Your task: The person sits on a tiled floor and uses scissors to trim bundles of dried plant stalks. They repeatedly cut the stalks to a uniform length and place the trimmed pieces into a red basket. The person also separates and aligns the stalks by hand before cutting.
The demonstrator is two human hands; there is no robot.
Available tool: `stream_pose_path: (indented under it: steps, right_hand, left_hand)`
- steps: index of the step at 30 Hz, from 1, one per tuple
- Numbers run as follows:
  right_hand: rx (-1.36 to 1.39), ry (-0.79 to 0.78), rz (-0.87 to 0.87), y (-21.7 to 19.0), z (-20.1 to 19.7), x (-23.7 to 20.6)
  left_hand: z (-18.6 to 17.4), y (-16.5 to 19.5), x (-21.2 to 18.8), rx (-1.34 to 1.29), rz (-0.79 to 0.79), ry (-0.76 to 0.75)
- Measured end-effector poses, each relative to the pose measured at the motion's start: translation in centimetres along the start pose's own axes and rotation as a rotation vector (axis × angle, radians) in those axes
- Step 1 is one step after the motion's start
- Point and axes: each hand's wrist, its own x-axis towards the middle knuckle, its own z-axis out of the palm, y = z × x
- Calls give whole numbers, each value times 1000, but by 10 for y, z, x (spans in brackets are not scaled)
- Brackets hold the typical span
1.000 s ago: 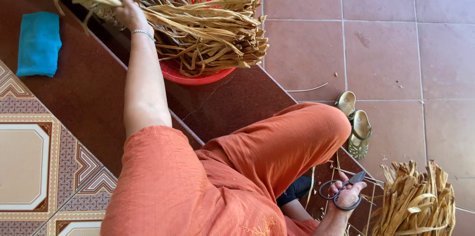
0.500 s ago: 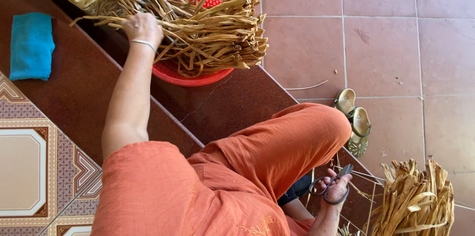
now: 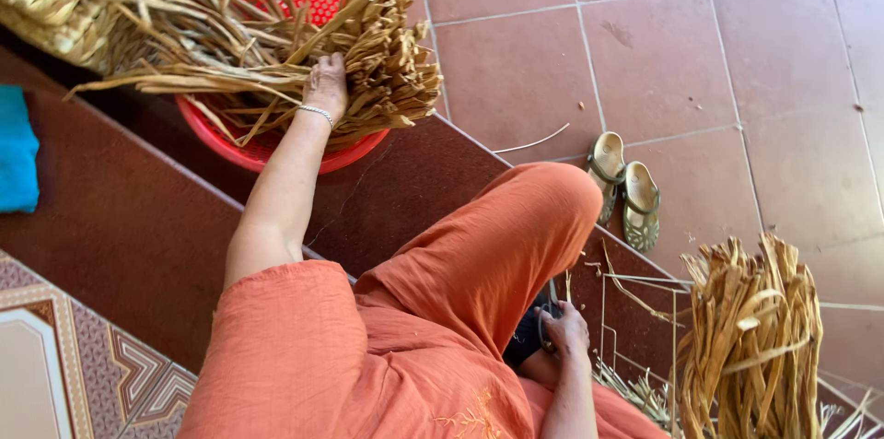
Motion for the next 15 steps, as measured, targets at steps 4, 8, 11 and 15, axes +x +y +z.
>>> stream_pose_path:
  steps: [4, 8, 11, 15]
  right_hand:
    - [19, -57, -53, -14, -4, -7]
    - [11, -38, -46, -19, -11, -11]
    - [86, 73, -168, -17, -7, -11]
    - [70, 184, -165, -20, 1, -10]
  left_hand:
    - [-7, -4, 6, 89, 166, -58]
    - [-44, -7, 6, 182, 267, -171]
    - [-78, 13, -14, 211, 391, -143]
    - [-108, 76, -54, 92, 635, -99]
